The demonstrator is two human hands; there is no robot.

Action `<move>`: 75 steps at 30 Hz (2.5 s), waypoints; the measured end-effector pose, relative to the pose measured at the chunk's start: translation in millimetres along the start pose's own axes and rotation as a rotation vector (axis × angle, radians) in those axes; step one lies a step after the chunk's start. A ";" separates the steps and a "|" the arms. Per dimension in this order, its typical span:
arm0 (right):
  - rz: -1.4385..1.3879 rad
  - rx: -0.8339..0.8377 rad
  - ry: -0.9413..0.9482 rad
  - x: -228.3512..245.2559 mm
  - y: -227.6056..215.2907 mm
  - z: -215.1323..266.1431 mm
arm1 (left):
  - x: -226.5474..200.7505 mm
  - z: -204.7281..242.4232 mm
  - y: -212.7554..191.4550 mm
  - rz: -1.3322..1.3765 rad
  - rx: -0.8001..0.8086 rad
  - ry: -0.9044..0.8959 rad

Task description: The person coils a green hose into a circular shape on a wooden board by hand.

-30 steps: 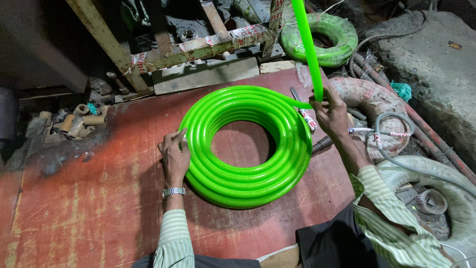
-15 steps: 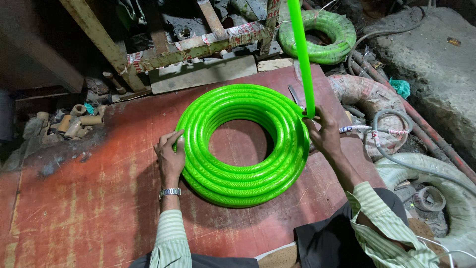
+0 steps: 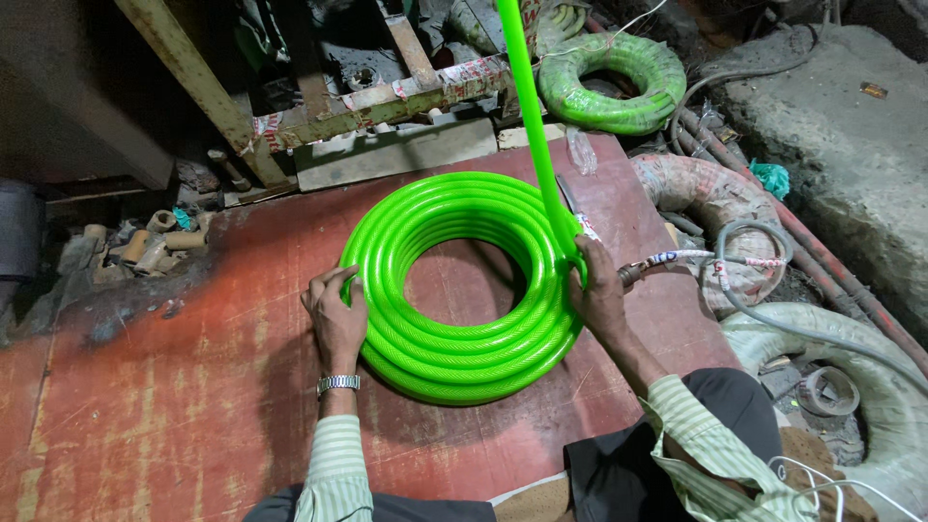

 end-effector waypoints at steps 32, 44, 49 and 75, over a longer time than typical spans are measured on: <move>-0.128 0.035 -0.005 26.0 -10.5 5.3 | -290.2 -122.2 21.3 1.092 0.408 -0.179; -0.253 -0.109 0.041 12.3 -8.2 13.2 | -220.1 -94.6 14.1 0.820 0.411 -0.017; -0.265 -0.182 0.163 9.7 -8.3 22.5 | -215.5 -73.6 2.1 0.855 0.370 -0.075; -0.552 -0.021 0.784 -37.8 -7.5 20.9 | -215.9 9.9 9.2 0.925 0.420 -0.201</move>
Point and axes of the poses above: each hand's wrist, its own z-axis away from the middle knuckle, its own y-axis out of the palm, x = y × z, the point moved 1 cm from there along -z, towards the middle knuckle, and after that the axes turned 7 degrees about z, right-handed, at the moved point
